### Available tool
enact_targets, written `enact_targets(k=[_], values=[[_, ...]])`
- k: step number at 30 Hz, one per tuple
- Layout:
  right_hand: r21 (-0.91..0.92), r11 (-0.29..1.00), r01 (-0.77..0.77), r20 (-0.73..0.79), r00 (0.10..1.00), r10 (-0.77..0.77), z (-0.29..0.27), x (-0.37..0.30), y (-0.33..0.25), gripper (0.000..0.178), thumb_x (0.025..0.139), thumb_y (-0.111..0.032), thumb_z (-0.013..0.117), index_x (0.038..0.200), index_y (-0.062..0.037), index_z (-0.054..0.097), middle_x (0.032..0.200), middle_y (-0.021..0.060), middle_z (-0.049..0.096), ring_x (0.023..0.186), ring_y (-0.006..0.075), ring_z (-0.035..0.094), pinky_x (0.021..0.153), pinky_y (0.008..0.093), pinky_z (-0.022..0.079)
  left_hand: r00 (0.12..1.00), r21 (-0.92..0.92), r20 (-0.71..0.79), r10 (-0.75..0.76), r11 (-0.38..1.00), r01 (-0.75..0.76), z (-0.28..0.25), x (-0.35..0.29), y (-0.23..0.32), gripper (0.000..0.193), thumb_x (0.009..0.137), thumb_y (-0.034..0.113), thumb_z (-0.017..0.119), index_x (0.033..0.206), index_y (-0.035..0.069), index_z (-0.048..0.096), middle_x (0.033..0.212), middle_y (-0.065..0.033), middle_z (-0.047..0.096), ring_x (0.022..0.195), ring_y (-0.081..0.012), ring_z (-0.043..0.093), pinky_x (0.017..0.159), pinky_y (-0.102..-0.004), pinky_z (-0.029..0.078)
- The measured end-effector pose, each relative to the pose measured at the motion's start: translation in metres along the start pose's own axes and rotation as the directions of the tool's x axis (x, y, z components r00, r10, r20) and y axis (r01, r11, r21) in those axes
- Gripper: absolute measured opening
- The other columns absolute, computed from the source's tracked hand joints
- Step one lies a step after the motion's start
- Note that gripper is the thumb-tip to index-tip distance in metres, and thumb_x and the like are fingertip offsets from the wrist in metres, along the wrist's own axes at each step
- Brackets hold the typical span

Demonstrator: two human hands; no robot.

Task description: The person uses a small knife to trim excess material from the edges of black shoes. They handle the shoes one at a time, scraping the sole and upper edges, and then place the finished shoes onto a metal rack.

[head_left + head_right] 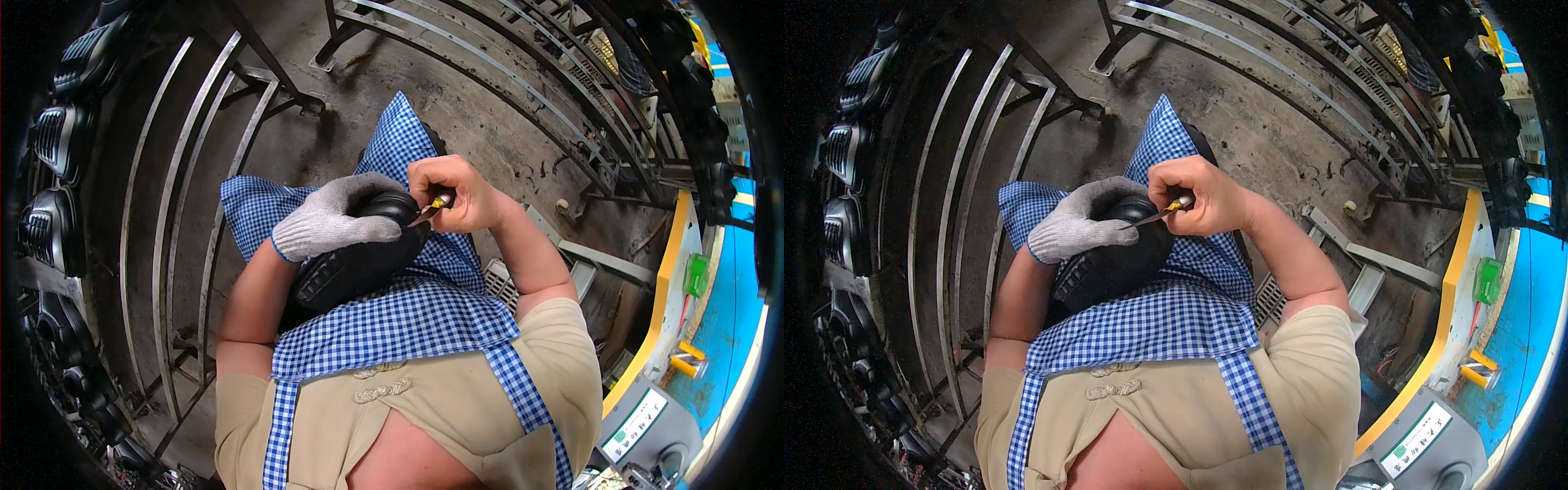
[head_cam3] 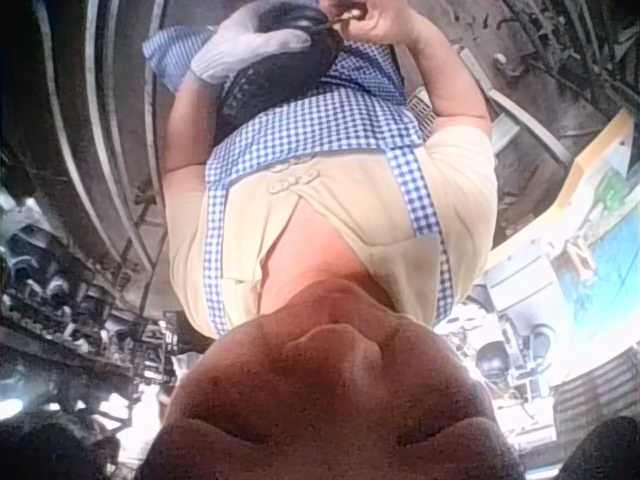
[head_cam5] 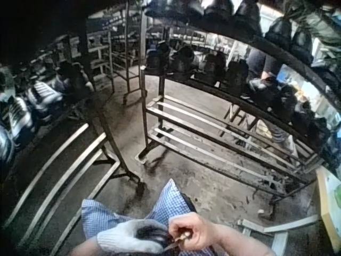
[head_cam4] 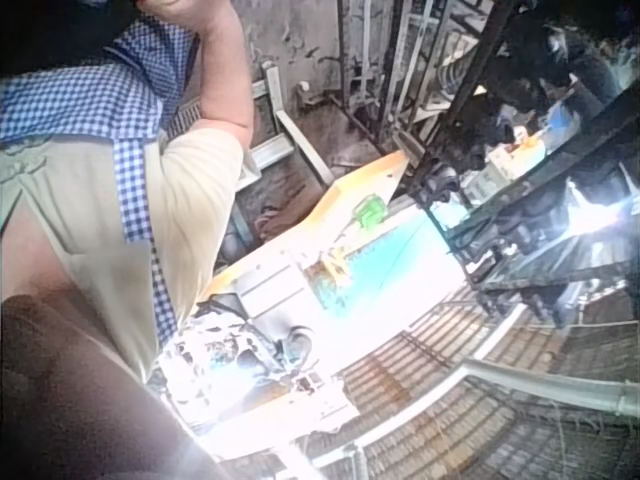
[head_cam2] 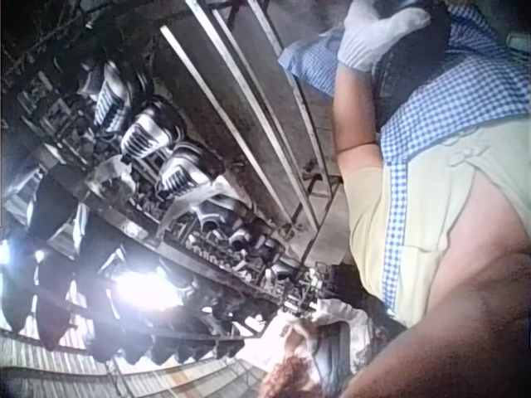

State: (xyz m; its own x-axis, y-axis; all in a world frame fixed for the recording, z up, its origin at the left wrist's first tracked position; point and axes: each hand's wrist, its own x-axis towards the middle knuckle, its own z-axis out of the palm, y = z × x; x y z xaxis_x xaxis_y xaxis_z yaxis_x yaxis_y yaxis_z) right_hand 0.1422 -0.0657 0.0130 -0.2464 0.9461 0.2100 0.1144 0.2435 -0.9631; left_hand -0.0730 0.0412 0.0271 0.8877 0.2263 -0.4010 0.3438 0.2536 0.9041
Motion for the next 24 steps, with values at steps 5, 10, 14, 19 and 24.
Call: enact_targets(k=[5, 10, 14, 19, 24], values=[[0.084, 0.995, -0.058, 0.01, 0.998, 0.057, 0.0, -0.002, 0.005, 0.017, 0.062, -0.008, 0.063, 0.07, -0.0043, 0.049, 0.068, 0.0026, 0.049, 0.062, 0.0142, 0.046, 0.057, 0.0284, 0.037, 1.0, 0.007, 0.006, -0.005, 1.0, 0.005, 0.0, 0.0, 0.003, 0.061, 0.073, 0.034, 0.084, 0.119, 0.001, 0.062, 0.109, -0.0093, 0.066, 0.103, -0.018, 0.061, 0.097, -0.0318, 0.047], [0.214, 0.971, -0.107, -0.004, 0.994, 0.11, 0.003, -0.004, 0.013, 0.017, 0.065, -0.012, 0.063, 0.071, -0.0051, 0.049, 0.068, 0.0024, 0.048, 0.063, 0.0137, 0.045, 0.057, 0.0285, 0.036, 0.999, 0.046, -0.04, -0.017, 0.999, 0.019, -0.002, -0.003, 0.008, 0.06, 0.073, 0.031, 0.083, 0.12, 0.0, 0.062, 0.11, -0.0097, 0.066, 0.104, -0.0184, 0.061, 0.097, -0.0323, 0.047], [-0.032, 0.997, 0.065, -0.076, 0.995, -0.067, 0.009, -0.01, -0.001, 0.012, 0.066, 0.0, 0.059, 0.074, -0.0027, 0.05, 0.07, 0.0035, 0.052, 0.062, 0.0147, 0.05, 0.057, 0.0288, 0.04, 0.985, -0.069, -0.166, 0.04, 0.996, -0.053, -0.012, -0.011, 0.007, 0.062, 0.067, 0.023, 0.078, 0.121, 0.0, 0.06, 0.112, -0.0101, 0.066, 0.104, -0.0203, 0.062, 0.098, -0.0347, 0.047], [-0.215, 0.972, -0.099, -0.354, 0.935, 0.017, 0.027, -0.02, 0.029, 0.024, 0.071, -0.007, 0.078, 0.076, -0.0034, 0.054, 0.071, 0.0079, 0.057, 0.063, 0.0216, 0.058, 0.058, 0.0309, 0.045, 0.821, -0.037, -0.502, 0.271, 0.942, -0.333, -0.033, -0.038, 0.015, 0.058, 0.072, 0.024, 0.076, 0.123, 0.0, 0.06, 0.114, -0.0116, 0.065, 0.107, -0.0215, 0.062, 0.098, -0.0349, 0.047], [-0.297, 0.934, -0.2, -0.159, 0.974, 0.158, 0.048, -0.005, 0.036, 0.079, 0.061, -0.017, 0.09, 0.133, -0.0086, 0.057, 0.097, 0.0123, 0.072, 0.079, 0.0262, 0.071, 0.067, 0.0344, 0.054, 0.486, -0.15, -0.831, 0.273, 0.73, -0.667, -0.058, -0.078, 0.025, 0.053, 0.091, 0.047, 0.064, 0.121, 0.003, 0.063, 0.113, -0.0125, 0.067, 0.106, -0.0247, 0.063, 0.097, -0.0368, 0.048]])
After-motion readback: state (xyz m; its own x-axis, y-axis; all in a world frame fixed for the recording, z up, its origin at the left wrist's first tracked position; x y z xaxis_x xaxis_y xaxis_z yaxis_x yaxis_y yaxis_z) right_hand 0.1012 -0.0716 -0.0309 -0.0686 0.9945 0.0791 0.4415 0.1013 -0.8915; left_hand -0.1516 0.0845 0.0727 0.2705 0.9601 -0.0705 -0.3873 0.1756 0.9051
